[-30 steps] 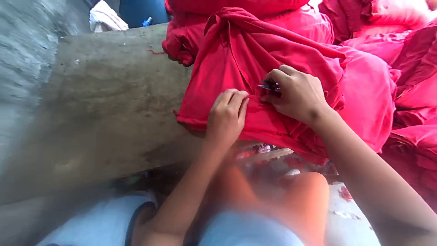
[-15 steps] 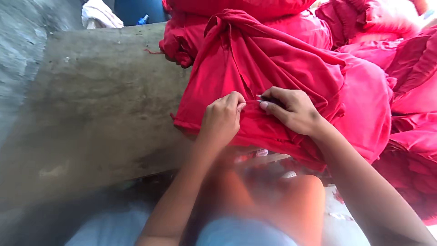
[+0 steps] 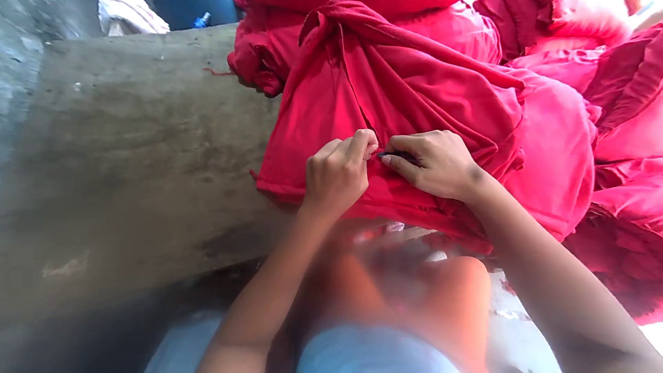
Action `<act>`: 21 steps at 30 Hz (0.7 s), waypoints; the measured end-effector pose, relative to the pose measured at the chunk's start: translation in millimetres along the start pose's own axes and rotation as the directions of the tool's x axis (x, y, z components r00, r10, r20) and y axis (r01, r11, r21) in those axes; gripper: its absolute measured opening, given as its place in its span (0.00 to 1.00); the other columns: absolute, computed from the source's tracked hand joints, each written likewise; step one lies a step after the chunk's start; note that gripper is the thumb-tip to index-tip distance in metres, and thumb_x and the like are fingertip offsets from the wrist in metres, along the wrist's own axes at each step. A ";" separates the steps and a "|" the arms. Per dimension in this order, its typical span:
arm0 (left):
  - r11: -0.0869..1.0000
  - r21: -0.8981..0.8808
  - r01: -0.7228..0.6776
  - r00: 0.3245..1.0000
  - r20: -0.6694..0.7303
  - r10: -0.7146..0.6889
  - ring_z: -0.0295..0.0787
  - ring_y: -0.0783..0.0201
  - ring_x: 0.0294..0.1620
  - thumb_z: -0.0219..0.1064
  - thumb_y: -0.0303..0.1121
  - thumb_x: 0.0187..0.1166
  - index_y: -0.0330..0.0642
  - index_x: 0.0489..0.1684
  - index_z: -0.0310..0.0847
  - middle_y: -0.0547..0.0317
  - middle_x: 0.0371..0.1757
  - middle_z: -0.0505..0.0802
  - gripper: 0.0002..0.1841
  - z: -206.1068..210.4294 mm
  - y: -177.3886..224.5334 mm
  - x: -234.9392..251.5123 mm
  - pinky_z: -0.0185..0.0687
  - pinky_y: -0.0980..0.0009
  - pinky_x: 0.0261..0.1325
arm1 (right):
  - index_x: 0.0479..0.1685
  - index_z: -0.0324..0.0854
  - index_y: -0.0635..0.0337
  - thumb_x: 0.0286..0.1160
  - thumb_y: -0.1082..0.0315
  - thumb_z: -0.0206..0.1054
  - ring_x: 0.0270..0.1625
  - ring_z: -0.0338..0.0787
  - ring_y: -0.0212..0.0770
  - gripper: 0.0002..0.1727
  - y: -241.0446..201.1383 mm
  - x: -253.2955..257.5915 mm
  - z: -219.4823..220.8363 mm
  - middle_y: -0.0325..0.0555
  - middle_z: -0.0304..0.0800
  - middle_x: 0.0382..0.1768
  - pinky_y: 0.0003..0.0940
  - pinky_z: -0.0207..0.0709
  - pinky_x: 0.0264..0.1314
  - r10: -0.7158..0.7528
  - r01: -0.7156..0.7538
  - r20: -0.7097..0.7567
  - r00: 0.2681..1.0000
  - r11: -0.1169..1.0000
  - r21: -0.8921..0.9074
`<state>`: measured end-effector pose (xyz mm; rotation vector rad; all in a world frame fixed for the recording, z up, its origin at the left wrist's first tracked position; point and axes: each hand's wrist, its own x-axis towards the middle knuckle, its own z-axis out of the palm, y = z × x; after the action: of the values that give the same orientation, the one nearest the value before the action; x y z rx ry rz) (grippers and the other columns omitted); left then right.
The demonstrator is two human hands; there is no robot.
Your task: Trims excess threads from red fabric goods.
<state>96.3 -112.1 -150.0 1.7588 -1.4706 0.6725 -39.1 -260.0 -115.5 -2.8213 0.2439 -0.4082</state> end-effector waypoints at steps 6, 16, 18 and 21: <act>0.896 -0.221 0.385 0.923 0.085 -0.376 0.96 0.59 0.47 0.58 0.29 0.89 0.31 0.61 0.80 0.46 0.51 0.94 0.13 -20.9 -14.0 -2.1 0.93 0.61 0.49 | 0.47 0.83 0.53 0.90 0.58 0.47 0.24 0.74 0.21 0.18 18.4 -0.2 -6.6 0.26 0.78 0.26 0.21 0.69 0.27 0.127 -0.046 -0.089 0.988 0.789 0.613; 0.985 -0.101 0.143 0.982 0.139 -0.128 0.87 0.53 0.52 0.72 0.41 0.80 0.47 0.47 0.97 0.52 0.52 0.94 0.11 12.2 22.8 -1.4 0.80 0.62 0.57 | 0.47 0.77 0.53 0.92 0.60 0.35 0.14 0.68 0.21 0.22 20.4 -1.3 -3.3 0.27 0.77 0.19 0.15 0.60 0.14 0.283 0.006 -0.141 0.949 0.432 0.902; 0.959 -0.186 0.212 0.971 0.155 -0.184 0.88 0.57 0.50 0.72 0.37 0.80 0.45 0.42 0.97 0.53 0.50 0.95 0.09 14.1 20.4 2.2 0.80 0.64 0.56 | 0.48 0.78 0.54 0.92 0.61 0.35 0.15 0.69 0.20 0.22 22.0 -2.3 -1.7 0.26 0.76 0.19 0.15 0.61 0.15 0.277 0.022 -0.163 0.947 0.452 0.892; 0.725 -0.515 0.457 0.886 0.193 -0.421 0.93 0.72 0.46 0.67 0.32 0.84 0.34 0.48 0.91 0.59 0.45 0.96 0.11 -16.3 4.5 4.5 0.89 0.73 0.54 | 0.50 0.78 0.56 0.93 0.61 0.36 0.15 0.69 0.21 0.22 24.7 -2.1 1.2 0.26 0.76 0.19 0.15 0.62 0.16 0.255 0.045 -0.182 0.950 0.462 0.886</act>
<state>93.8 -102.0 -135.8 1.5760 -1.0650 -0.0673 -43.8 -282.7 -124.5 -1.6687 0.1834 -0.6822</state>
